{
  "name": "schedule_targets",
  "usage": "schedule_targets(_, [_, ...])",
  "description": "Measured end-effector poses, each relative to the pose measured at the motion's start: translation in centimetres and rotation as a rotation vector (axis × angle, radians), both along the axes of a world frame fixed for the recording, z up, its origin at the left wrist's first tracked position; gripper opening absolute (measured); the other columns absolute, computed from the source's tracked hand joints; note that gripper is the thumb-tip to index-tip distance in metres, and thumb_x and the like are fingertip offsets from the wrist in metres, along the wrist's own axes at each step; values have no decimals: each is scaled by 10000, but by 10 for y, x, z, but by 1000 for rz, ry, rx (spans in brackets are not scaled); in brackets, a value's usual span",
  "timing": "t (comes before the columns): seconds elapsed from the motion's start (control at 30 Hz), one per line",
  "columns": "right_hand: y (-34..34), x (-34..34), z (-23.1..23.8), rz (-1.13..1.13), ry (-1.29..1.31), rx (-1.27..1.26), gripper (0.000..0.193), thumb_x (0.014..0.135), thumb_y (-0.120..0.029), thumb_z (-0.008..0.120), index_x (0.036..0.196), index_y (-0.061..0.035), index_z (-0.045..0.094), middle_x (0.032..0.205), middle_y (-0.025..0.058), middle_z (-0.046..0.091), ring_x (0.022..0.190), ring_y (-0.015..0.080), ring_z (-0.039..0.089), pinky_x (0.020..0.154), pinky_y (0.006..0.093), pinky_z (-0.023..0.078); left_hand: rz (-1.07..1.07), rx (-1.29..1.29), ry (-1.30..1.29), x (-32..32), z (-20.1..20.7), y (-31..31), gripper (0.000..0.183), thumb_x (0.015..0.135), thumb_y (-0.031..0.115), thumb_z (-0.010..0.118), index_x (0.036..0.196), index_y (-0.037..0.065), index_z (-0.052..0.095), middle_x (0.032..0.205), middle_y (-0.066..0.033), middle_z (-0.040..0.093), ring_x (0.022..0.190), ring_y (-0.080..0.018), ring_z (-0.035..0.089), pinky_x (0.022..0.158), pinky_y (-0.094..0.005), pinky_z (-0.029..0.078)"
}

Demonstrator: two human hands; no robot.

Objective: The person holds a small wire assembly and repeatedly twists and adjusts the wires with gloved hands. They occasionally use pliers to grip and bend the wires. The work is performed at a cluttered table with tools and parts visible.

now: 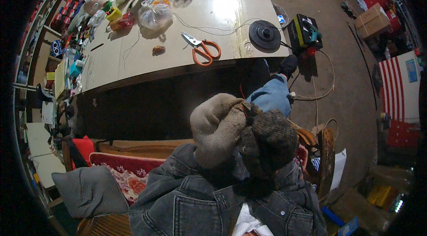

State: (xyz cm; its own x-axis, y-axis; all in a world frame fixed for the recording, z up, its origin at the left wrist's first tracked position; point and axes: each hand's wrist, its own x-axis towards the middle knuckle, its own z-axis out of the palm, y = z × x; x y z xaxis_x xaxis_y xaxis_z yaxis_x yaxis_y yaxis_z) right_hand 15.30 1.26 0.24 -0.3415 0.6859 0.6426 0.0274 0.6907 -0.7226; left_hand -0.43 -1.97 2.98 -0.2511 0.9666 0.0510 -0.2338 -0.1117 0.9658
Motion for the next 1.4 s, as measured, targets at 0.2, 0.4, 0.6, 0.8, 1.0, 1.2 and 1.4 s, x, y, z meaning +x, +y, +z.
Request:
schedule_targets(0.2, [-1,-4,1,58,-2,-76,286,789,-193,801,1035,-79,709,1032,147,716,946,366,689,823,489,545,19,21,-23,2,0,0,180,971,117,625,1084,-15,674,959,-117,709,850,-184,695,782,-314,572])
schedule_targets(0.4, [1,-3,-11,24,-28,49,345,829,-146,787,1139,-57,664,1101,151,693,1011,315,687,886,461,547,16,28,-169,3,-1,1,163,972,112,611,1063,-8,672,945,-104,702,839,-160,686,768,-308,568])
schedule_targets(0.6, [-3,0,-13,-2,-121,48,253,820,-145,787,1048,-78,700,1028,133,697,937,309,692,841,438,550,13,-39,-181,0,-4,3,185,973,169,607,1044,12,674,926,-88,693,822,-154,677,768,-307,568])
schedule_targets(0.8, [-8,-4,-13,30,-111,30,259,774,-236,789,998,-117,735,1037,116,740,957,328,711,853,486,560,41,-59,-245,2,-10,4,203,964,201,630,1045,20,676,923,-80,691,820,-151,675,771,-303,568])
schedule_targets(1.0, [8,6,-11,74,-219,137,283,814,-203,793,1064,-97,711,1044,110,710,946,314,694,861,448,548,100,-110,-188,1,-8,2,184,948,192,650,985,13,668,864,-79,699,757,-128,656,680,-291,540])
schedule_targets(1.2, [-6,13,-28,218,-146,-2,348,835,-232,769,1147,-107,680,1120,132,681,1040,328,662,947,478,513,-16,-31,-200,-4,0,2,190,959,156,686,1060,-4,691,931,-105,712,816,-154,693,772,-299,583])
schedule_targets(1.4, [-15,5,-38,231,-44,-117,413,857,-261,744,1231,-116,649,1195,154,652,1133,342,629,1033,508,478,35,-94,-146,-3,-3,0,177,936,176,668,977,4,672,868,-90,705,757,-135,661,688,-289,545])
